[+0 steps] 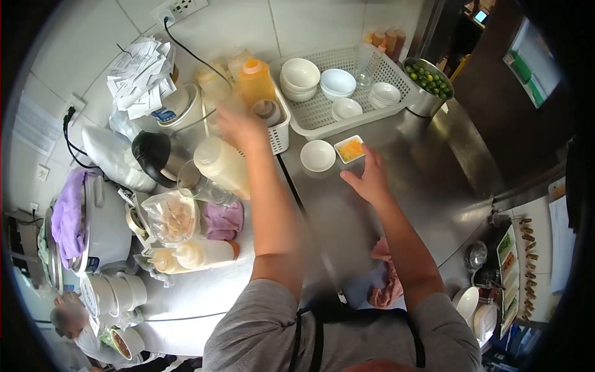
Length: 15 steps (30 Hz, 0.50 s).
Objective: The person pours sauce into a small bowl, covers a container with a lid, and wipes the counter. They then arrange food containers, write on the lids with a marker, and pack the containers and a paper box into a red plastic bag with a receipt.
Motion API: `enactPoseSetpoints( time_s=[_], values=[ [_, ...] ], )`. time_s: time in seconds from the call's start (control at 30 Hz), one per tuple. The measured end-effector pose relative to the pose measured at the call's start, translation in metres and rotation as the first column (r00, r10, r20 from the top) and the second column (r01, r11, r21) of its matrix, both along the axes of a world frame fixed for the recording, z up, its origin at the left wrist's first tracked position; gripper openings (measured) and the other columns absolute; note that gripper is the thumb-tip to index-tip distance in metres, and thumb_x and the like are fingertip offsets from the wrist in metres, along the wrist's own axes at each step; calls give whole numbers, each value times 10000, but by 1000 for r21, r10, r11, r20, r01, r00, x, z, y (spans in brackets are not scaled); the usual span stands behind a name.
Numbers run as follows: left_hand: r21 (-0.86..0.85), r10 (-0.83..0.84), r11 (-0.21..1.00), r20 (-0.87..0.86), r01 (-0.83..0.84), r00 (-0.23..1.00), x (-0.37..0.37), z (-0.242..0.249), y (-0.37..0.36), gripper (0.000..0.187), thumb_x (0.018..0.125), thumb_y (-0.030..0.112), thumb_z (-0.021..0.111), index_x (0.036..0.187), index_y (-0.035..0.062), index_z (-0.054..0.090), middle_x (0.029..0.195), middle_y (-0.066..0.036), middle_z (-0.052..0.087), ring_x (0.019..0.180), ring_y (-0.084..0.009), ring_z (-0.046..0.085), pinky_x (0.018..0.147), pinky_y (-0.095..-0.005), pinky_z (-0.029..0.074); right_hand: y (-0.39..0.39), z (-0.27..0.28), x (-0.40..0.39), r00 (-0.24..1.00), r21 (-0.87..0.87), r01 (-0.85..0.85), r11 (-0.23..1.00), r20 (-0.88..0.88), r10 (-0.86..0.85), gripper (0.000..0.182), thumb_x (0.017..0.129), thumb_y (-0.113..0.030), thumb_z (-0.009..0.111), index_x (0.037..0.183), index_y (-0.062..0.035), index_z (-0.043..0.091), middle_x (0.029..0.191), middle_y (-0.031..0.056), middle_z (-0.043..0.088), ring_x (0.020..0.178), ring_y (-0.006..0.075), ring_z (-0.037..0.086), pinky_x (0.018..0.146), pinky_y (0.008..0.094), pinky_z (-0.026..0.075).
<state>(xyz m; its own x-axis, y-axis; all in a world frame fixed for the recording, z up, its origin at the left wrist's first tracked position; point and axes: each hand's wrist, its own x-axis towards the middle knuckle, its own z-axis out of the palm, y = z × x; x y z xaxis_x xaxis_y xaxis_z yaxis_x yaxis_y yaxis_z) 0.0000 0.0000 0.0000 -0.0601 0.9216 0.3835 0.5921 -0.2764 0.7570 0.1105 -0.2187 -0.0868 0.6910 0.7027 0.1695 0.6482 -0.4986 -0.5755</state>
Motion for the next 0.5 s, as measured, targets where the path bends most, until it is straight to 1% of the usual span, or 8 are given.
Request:
enactPoseSetpoints(
  time_s=[0.07,0.1,0.17,0.27,0.3,0.37,0.47,0.5],
  values=[
    [42,-53,998,89,49,995,-2,-4,6,713,656,-15,568,1255,44,184,1169,-256,322,1053,-374,387,889,-394,329,-2,-2,0,998,87,-47,995,-37,50,750,641,-369,665,1211,-25,319,1206,203,354,1120,312,353,926,384,288],
    [114,-94,990,128,80,987,-4,4,8,702,652,-21,568,1247,34,199,1164,-253,333,1050,-374,387,885,-390,331,0,6,0,995,164,-68,984,-57,78,729,644,-359,665,1198,-19,335,1196,204,363,1108,312,366,912,377,305],
    [206,-184,967,163,149,969,-10,1,4,680,642,-35,568,1230,14,230,1153,-245,354,1044,-374,389,878,-384,337,-1,11,-11,982,271,-88,959,-136,129,687,648,-338,665,1172,-8,368,1177,206,381,1082,311,391,883,365,338],
    [269,-218,945,101,185,971,-18,10,-8,643,639,-32,579,1203,0,273,1141,-222,384,1042,-362,395,878,-383,336,-3,41,-23,949,336,-99,937,-250,190,591,691,-296,642,1135,6,397,1116,184,447,1016,283,456,847,345,366],
    [333,-234,923,87,193,968,-19,19,-9,632,640,-33,580,1197,-1,282,1137,-214,391,1037,-353,401,876,-376,338,0,47,-26,873,369,-112,923,-407,269,549,713,-289,622,1124,4,408,1092,173,467,986,272,476,834,338,374],
    [457,-254,866,57,201,966,-24,45,-13,611,644,-34,582,1185,-1,301,1127,-196,404,1026,-336,415,874,-362,342,10,59,-32,623,442,-122,889,-663,415,467,759,-275,582,1103,0,428,1046,151,507,926,250,517,807,323,390],
    [474,-346,839,83,269,934,-34,93,-48,598,660,-24,581,1186,11,298,1111,-187,409,1007,-287,438,849,-331,363,17,96,-49,424,403,-154,902,-797,429,451,807,-366,495,1109,-35,453,999,107,537,912,210,526,802,313,404],
    [525,-424,790,96,316,901,-39,103,-60,605,666,-20,583,1192,17,285,1107,-182,410,1003,-268,438,842,-323,368,22,98,-52,269,469,-135,873,-830,488,457,811,-389,474,1101,-36,457,1000,115,535,890,216,534,786,327,412]
  ],
)
